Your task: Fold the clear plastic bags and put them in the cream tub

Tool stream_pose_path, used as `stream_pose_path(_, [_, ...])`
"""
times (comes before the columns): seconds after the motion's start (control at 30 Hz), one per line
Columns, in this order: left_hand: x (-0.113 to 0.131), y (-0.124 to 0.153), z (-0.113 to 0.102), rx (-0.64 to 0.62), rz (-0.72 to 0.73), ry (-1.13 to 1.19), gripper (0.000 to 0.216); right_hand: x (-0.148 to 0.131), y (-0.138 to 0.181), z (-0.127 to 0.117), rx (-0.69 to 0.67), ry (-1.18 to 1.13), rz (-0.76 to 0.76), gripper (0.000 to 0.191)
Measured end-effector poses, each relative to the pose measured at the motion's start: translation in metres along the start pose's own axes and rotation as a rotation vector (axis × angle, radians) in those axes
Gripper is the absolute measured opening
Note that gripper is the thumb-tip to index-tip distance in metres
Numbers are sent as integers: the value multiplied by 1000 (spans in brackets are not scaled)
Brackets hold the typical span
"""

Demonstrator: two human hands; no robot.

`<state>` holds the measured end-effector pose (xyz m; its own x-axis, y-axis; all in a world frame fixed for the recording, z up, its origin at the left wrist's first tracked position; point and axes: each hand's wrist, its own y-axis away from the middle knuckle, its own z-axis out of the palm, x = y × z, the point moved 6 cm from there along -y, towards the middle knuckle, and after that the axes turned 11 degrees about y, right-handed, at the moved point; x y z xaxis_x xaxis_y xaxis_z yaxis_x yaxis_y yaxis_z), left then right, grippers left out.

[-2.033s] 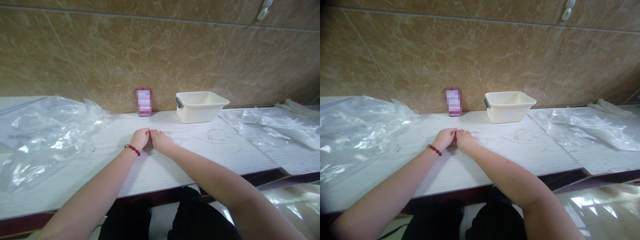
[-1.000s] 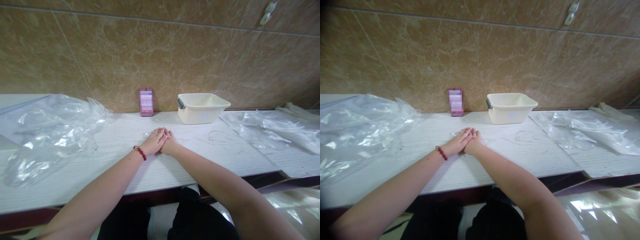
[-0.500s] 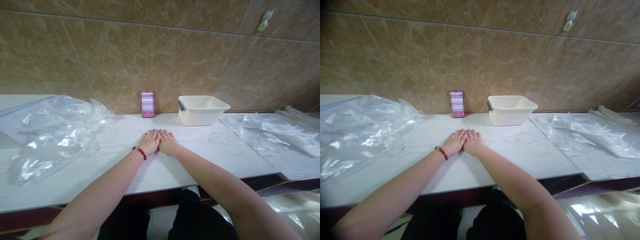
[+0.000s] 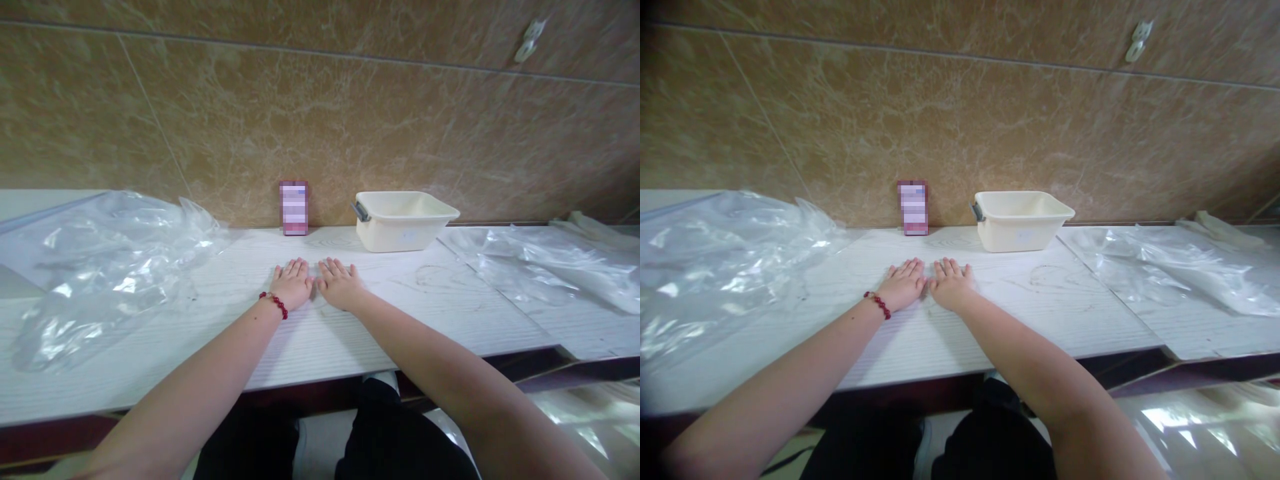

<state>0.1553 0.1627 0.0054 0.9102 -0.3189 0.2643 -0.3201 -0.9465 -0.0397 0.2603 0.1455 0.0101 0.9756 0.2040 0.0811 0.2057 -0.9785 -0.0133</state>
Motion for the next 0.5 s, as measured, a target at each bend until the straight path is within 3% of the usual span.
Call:
stream_pose_path(0.3, [-8,0,1,-26,-42,-7,58,5,0,4,-45,20,54,57])
stream_pose_path(0.5, [-7,-1,-6,4,9,11,53,14,-4,-14,153,-15,62,43])
